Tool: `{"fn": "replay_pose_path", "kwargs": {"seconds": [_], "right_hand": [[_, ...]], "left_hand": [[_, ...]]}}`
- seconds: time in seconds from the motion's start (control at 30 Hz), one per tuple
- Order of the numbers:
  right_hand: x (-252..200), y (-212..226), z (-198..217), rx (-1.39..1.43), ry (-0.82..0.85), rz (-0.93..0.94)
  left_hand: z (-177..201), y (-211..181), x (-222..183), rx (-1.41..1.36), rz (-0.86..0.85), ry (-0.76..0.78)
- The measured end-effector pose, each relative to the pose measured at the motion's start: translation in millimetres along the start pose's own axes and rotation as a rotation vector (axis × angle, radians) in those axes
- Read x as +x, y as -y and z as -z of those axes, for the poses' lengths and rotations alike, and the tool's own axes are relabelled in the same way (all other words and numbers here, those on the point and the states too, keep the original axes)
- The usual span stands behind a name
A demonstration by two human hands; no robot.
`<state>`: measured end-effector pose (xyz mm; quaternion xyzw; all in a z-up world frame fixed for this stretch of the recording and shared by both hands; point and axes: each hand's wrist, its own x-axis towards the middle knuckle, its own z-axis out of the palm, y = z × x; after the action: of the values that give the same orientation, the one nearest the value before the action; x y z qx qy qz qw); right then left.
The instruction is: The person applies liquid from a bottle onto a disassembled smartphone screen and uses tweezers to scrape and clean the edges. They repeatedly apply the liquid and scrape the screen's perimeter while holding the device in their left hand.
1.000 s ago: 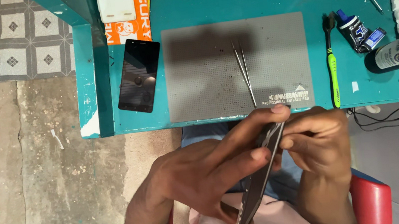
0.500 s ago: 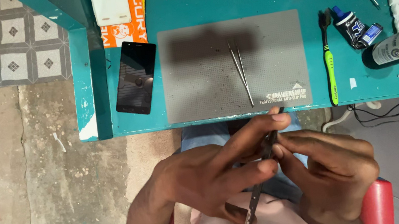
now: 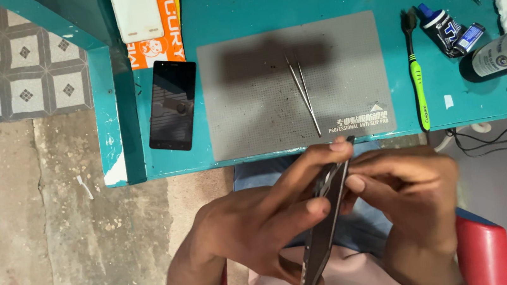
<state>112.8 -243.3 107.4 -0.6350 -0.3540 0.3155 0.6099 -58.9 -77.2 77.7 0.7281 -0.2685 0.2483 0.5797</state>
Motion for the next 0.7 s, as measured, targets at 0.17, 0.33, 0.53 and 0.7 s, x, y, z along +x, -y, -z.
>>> {"fn": "replay_pose_path", "kwargs": {"seconds": [0.17, 0.33, 0.53, 0.7], "right_hand": [[16, -26, 18, 0.457, 0.249, -0.016], [17, -29, 24, 0.430, 0.283, 0.007], [27, -38, 27, 0.505, 0.330, -0.022], [35, -40, 30, 0.597, 0.396, -0.060]], "left_hand": [[-6, 3, -8, -0.015, 0.025, 0.056], [-7, 6, -8, -0.011, 0.035, 0.057], [-2, 9, -1, 0.050, 0.030, 0.000], [3, 10, 0, 0.084, 0.058, -0.060]]}}
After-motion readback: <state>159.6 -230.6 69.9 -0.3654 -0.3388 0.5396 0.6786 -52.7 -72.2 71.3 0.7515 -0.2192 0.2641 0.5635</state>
